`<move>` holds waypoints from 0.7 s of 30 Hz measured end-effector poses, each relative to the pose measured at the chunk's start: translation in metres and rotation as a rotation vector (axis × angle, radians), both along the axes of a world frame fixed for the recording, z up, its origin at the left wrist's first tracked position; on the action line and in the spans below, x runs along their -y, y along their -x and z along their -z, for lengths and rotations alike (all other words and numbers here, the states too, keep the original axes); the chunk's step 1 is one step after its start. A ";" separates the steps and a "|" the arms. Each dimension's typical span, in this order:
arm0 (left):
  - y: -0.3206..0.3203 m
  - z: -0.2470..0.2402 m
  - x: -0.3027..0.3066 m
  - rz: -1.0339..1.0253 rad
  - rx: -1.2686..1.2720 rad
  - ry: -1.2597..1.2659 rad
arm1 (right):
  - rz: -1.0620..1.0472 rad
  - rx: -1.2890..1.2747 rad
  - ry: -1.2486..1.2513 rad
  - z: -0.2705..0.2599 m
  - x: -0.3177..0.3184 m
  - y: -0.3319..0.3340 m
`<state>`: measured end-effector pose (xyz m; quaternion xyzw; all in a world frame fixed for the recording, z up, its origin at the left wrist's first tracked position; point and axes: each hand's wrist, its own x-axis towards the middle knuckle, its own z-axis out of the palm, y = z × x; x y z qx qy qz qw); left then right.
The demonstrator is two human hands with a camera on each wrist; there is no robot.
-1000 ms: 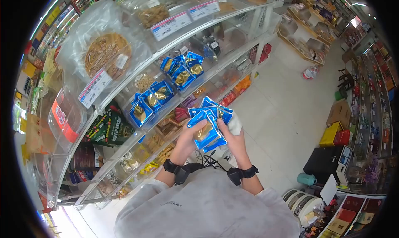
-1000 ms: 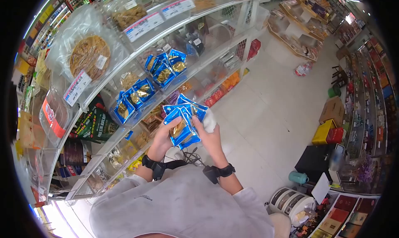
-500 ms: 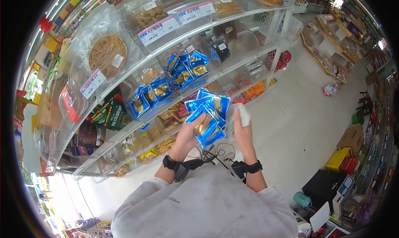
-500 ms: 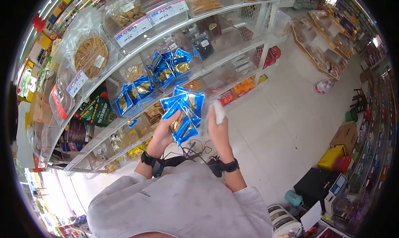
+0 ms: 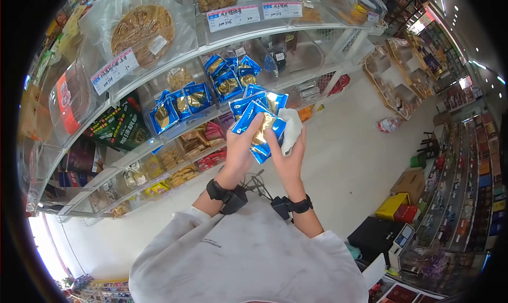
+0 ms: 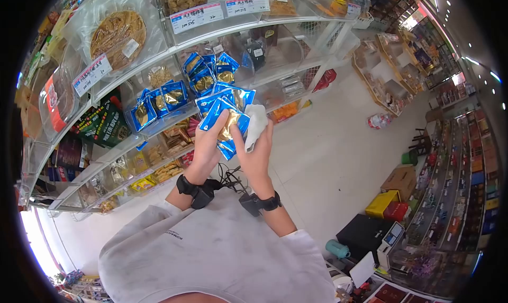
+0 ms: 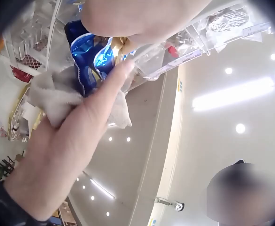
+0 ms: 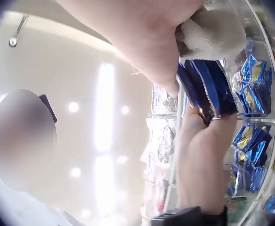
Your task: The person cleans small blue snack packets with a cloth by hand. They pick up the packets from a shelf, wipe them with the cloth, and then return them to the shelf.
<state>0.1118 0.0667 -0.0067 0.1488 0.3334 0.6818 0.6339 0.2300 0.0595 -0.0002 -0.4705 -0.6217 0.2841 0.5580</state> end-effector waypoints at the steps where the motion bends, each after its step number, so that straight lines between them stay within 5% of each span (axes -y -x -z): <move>1: 0.001 -0.004 0.002 0.022 0.021 -0.011 | 0.022 -0.036 -0.005 0.002 0.000 0.003; 6: 0.004 -0.004 0.008 0.076 -0.025 -0.118 | 0.090 -0.366 0.216 -0.013 0.001 0.017; 12: 0.017 -0.011 0.014 0.058 -0.164 -0.253 | 0.111 -0.641 0.203 -0.028 -0.007 0.025; 16: 0.031 -0.005 0.005 -0.011 -0.084 -0.126 | 0.218 -0.783 0.208 -0.031 -0.009 0.014; 19: 0.038 0.001 0.002 -0.003 -0.094 -0.041 | 0.419 -0.509 0.047 -0.030 -0.007 0.002; 21: 0.029 0.005 0.001 -0.012 -0.108 -0.082 | 0.285 -0.081 -0.137 -0.020 -0.005 0.006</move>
